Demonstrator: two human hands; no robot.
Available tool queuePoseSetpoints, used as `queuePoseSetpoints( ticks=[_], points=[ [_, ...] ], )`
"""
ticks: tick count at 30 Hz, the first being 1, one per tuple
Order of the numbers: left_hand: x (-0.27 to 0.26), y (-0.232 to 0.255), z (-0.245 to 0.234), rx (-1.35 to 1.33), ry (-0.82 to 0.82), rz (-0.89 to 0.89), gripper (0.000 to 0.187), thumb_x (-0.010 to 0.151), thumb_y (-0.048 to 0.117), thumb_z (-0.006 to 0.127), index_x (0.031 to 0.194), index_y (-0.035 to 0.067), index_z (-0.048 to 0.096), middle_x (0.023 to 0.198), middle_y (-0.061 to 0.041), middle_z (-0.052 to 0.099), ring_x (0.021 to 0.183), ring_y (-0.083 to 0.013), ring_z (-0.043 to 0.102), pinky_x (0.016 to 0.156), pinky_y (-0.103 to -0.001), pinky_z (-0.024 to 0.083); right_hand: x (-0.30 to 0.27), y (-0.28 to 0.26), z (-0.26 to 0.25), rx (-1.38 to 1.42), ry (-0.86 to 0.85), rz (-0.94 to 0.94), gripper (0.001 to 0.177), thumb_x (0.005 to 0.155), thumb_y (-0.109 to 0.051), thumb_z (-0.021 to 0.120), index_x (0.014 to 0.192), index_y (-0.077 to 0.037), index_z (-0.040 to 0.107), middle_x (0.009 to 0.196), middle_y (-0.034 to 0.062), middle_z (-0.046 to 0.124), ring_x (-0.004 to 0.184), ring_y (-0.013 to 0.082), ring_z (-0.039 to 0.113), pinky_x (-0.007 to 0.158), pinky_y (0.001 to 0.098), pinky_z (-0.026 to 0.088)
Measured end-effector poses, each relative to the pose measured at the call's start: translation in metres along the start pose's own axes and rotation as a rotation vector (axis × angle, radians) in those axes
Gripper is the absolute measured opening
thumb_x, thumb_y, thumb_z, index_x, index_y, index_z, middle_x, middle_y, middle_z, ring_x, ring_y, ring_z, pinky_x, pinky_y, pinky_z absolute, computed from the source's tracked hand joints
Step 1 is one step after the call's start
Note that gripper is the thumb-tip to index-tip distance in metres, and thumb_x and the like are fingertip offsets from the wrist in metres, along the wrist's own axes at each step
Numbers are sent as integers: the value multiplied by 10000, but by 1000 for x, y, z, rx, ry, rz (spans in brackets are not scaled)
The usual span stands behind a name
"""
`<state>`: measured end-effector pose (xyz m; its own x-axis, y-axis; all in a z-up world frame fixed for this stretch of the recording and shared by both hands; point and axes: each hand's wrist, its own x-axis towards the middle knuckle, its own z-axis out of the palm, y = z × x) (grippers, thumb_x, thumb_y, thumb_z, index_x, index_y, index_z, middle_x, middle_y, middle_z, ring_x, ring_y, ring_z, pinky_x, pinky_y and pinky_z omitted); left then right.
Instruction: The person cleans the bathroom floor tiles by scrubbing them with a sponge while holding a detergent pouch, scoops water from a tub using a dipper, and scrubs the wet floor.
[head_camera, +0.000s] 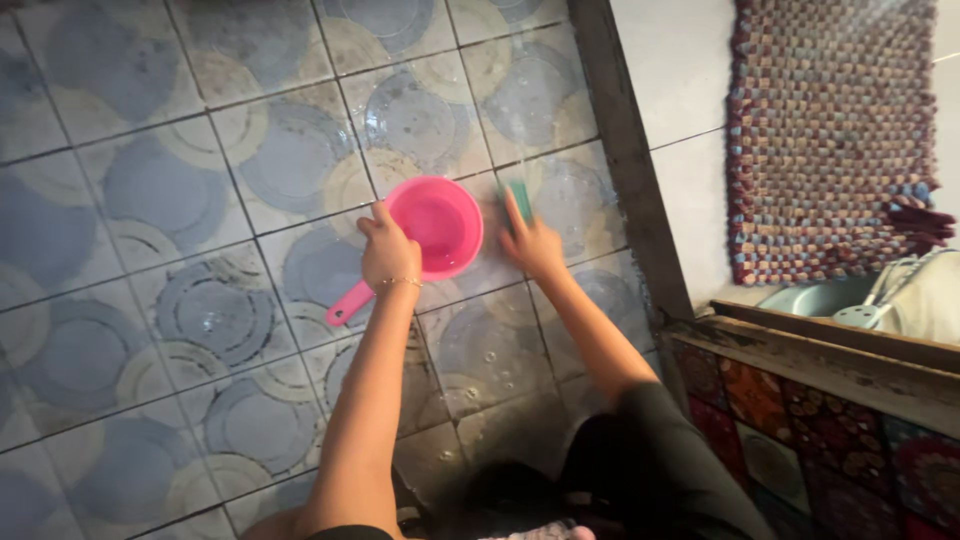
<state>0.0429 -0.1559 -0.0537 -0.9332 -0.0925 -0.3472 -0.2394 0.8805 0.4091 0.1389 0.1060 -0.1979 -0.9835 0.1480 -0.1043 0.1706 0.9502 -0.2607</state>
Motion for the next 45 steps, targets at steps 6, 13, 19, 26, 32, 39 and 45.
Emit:
queuePoseSetpoints(
  ticks=[6, 13, 19, 26, 32, 39, 45],
  points=[
    [-1, 3, -5, 7, -11, -17, 505, 857, 62, 653, 1288, 119, 396, 1225, -221, 518, 816, -462, 710, 605, -518, 604, -103, 6, -13, 10, -2, -170, 893, 850, -395, 689, 1622, -333, 244, 959, 295, 641, 624, 423, 656, 527, 520, 544],
    [4, -30, -7, -101, -74, 8, 623, 838, 25, 620, 1386, 186, 370, 1228, -225, 519, 912, -473, 685, 693, -572, 565, 54, -55, 3, 13, 106, -27, 756, 956, -447, 643, 1615, -342, 288, 954, 247, 666, 680, 467, 653, 584, 577, 537],
    [4, -110, -69, -137, 69, -104, 522, 866, 45, 602, 1332, 172, 405, 1264, -240, 542, 977, -518, 652, 756, -607, 541, -106, -69, 3, -70, -211, -168, 813, 896, -427, 667, 1598, -355, 263, 985, 270, 607, 585, 404, 639, 572, 532, 560],
    [-12, -155, -43, -149, 53, -185, 524, 881, 22, 570, 1349, 161, 381, 1271, -273, 543, 983, -531, 644, 765, -613, 535, 109, -70, 21, -19, 129, -38, 816, 922, -413, 649, 1639, -282, 280, 949, 288, 648, 659, 466, 638, 597, 567, 529],
    [-8, -162, -36, -194, 139, -138, 571, 835, 7, 593, 1345, 157, 387, 1225, -279, 570, 1015, -513, 654, 770, -586, 555, -55, -58, 16, -66, -32, -329, 796, 890, -399, 634, 1614, -338, 310, 968, 253, 638, 618, 415, 641, 536, 532, 546],
    [-14, -152, -35, -221, 94, -211, 566, 864, 24, 590, 1363, 184, 378, 1271, -245, 569, 973, -477, 679, 730, -564, 572, 60, -75, 24, -21, -3, -126, 766, 948, -460, 602, 1631, -344, 274, 974, 252, 668, 703, 462, 652, 618, 582, 542],
    [-16, -152, -34, -200, 150, -249, 539, 853, 60, 643, 1318, 161, 390, 1206, -198, 645, 1003, -451, 684, 756, -549, 579, 15, -106, 37, -51, -36, -259, 771, 939, -390, 601, 1629, -337, 261, 995, 271, 655, 634, 424, 652, 549, 550, 544]
  ],
)
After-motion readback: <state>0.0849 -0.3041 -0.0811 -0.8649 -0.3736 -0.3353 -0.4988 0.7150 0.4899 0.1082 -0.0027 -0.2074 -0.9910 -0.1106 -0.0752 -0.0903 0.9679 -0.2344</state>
